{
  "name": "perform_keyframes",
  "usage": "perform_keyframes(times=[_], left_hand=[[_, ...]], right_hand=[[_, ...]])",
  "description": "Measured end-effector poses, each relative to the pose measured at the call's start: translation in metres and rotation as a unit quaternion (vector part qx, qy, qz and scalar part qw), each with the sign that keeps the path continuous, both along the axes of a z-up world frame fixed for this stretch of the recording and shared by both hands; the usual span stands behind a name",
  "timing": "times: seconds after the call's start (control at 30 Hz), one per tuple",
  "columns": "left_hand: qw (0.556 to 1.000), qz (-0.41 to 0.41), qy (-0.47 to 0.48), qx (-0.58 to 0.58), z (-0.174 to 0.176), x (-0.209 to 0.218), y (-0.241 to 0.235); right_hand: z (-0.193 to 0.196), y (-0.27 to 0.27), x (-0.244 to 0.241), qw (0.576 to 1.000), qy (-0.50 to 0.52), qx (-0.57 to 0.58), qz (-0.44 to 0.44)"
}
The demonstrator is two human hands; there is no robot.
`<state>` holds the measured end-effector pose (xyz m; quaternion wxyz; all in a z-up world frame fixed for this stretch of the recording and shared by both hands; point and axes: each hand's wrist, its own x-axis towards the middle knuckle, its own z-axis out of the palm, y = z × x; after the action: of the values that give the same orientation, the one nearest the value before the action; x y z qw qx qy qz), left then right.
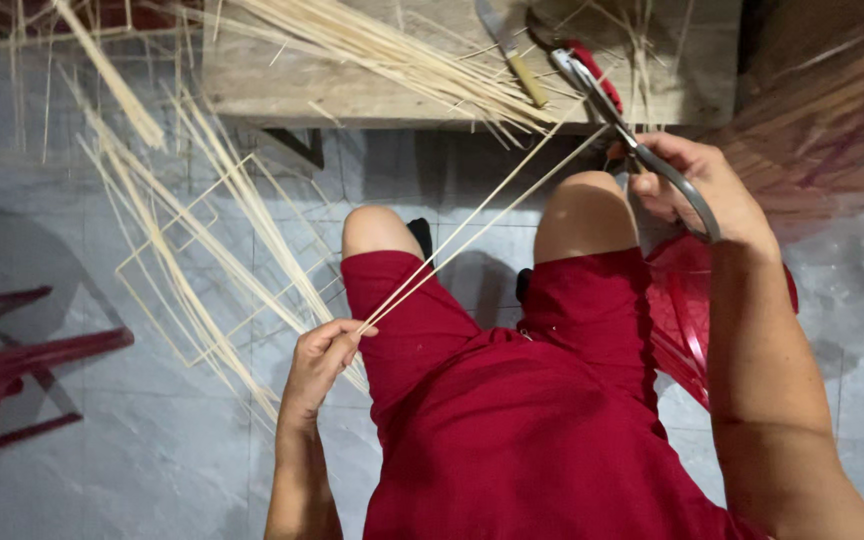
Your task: The person sits on a low stool and uses a knife to sharpen the ends of thin bamboo sticks. They repeatedly pick up sticks, scrape the tips with the blade, and place the sharpened sticks into a wire rack on the floor.
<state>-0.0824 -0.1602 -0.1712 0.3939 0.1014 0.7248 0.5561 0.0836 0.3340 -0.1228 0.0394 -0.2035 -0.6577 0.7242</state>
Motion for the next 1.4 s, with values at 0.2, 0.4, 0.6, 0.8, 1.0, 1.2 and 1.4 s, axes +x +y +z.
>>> perform_keyframes(times=[0.2, 0.4, 0.6, 0.8, 1.0, 1.2, 1.4], left_hand=[[0.998, -0.024, 0.052, 0.016, 0.001, -0.002, -0.008], [0.999, 0.011, 0.031, 0.031, -0.005, 0.005, -0.008], [0.986, 0.105, -0.008, 0.128, -0.014, 0.014, -0.007], [0.966, 0.198, -0.054, 0.154, -0.024, 0.010, 0.001], [0.968, 0.204, -0.042, 0.143, -0.052, 0.020, 0.029], [0.985, 0.123, 0.002, 0.119, -0.069, 0.039, 0.059], [0.985, 0.132, -0.002, 0.113, -0.067, 0.039, 0.058]], right_hand=[[0.006, -0.011, 0.001, 1.000, -0.002, 0.008, 0.005], [-0.001, -0.028, -0.002, 0.999, -0.006, 0.030, -0.040], [-0.014, -0.045, -0.027, 0.998, 0.028, -0.012, -0.048], [-0.048, -0.021, -0.055, 0.990, -0.033, 0.093, -0.102], [-0.134, 0.091, -0.071, 0.923, -0.007, 0.356, -0.144], [-0.190, 0.173, -0.072, 0.818, -0.021, 0.563, -0.113], [-0.190, 0.182, -0.083, 0.746, -0.177, 0.634, -0.104]])
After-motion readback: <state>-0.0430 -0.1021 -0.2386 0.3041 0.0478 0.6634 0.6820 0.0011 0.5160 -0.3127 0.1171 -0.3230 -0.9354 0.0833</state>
